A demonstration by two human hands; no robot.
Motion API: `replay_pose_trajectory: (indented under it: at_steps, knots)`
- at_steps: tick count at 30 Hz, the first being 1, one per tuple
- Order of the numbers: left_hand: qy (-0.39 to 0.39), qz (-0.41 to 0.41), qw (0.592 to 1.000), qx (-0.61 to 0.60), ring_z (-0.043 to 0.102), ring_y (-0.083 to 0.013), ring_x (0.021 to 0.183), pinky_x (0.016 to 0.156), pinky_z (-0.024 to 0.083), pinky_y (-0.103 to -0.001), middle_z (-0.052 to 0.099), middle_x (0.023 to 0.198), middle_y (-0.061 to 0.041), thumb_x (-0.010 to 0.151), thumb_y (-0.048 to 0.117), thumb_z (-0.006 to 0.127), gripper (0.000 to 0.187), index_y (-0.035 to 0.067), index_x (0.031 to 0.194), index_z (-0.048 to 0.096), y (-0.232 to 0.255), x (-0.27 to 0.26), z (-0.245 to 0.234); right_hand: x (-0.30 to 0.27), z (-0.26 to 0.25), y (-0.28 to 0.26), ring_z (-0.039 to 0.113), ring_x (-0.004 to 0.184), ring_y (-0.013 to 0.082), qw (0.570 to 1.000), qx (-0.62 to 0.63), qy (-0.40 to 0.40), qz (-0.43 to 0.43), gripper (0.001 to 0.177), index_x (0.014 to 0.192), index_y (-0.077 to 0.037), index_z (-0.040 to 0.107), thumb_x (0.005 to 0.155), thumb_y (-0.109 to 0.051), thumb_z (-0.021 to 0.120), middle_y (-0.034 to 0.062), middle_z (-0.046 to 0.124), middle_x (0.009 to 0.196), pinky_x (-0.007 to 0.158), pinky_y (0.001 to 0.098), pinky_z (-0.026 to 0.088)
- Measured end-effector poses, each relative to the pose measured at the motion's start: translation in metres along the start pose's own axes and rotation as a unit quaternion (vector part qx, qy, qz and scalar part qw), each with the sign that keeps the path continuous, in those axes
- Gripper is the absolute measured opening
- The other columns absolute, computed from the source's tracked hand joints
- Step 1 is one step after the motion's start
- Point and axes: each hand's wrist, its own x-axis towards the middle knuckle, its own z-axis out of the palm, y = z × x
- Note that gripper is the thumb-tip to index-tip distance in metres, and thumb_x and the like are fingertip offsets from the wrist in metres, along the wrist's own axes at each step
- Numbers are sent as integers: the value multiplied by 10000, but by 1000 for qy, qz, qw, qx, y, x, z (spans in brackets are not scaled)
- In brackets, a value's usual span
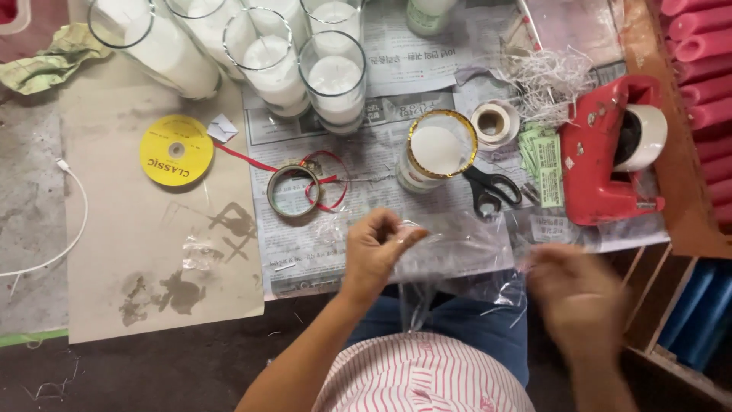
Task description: Wrapping glass candles in plastic sleeves and securing them with decorative gold bands or ribbons.
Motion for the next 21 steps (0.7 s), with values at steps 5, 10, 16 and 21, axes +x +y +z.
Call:
replay_pose_trajectory:
  at_steps: [5, 10, 16, 21]
  knots:
    - [-67, -47, 995, -66, 382, -23, 578, 498, 326, -217, 444, 636, 88, 826, 131, 809, 264, 170, 811, 548, 10, -22, 34, -25, 73, -17, 716, 813, 135, 924, 293, -246, 21, 298, 1081, -20, 706, 795, -31, 786, 63, 767, 910, 753, 265, 585]
    - [-128, -12, 987, 101, 365, -48, 577, 529, 317, -243, 444, 624, 87, 798, 292, 878, 351, 180, 769, 546, 30, -26, -10, -2, 41, -30, 555, 617, 34, 977, 90, -156, -116, 133, 761, -135, 674, 860, -119, 760, -63, 635, 663, 495, 207, 410]
    - [-145, 321, 809, 471, 564, -328, 1116, 856, 551, -469, 526, 1287, -114, 886, 492, 777, 609, 254, 1406, 567, 61, -24, -7, -4, 36, -42, 623, 753, 168, 947, 7, -108, -303, 127, 886, -94, 637, 858, -34, 746, 12, 661, 844, 735, 286, 478]
    - [-280, 181, 916, 223, 657, -279, 699, 650, 497, -403, 671, 817, -100, 1069, 290, 465, 315, 50, 929, 613, 87, -33, 6, 1, 45, -35, 611, 761, 205, 924, -135, -37, -355, 197, 987, -90, 631, 849, -150, 758, 33, 638, 844, 668, 337, 488]
